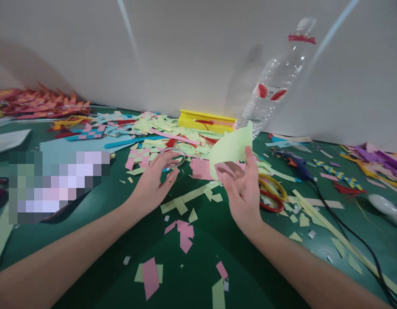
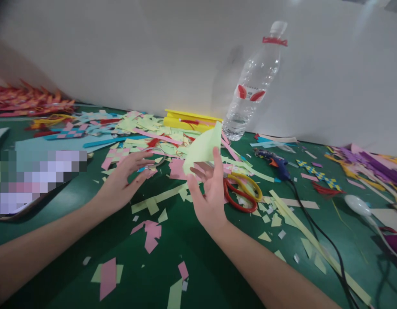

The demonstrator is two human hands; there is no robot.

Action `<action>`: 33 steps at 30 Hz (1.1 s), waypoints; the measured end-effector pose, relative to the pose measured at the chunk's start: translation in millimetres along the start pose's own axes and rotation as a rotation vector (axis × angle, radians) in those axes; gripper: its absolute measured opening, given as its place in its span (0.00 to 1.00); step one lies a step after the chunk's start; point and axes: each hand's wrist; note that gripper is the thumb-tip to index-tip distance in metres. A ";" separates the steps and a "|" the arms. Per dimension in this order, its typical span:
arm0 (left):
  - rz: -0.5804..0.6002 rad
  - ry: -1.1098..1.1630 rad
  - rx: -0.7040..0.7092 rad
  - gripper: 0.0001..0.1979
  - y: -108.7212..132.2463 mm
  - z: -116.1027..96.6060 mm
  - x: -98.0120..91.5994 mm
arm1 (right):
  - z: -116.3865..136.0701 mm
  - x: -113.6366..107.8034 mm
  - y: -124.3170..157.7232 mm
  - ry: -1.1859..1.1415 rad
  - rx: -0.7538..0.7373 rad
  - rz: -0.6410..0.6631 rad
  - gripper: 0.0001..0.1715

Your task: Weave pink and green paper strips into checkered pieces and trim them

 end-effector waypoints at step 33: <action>0.226 0.009 0.189 0.13 8.8 -15.3 6.0 | 10.6 4.5 -1.8 -0.291 0.632 -0.122 0.32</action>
Point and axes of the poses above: each hand's wrist, its own y-axis away from the middle knuckle, its own x-axis out of the palm, z = x × y, and after that the axes turned 8 degrees about x, right-handed
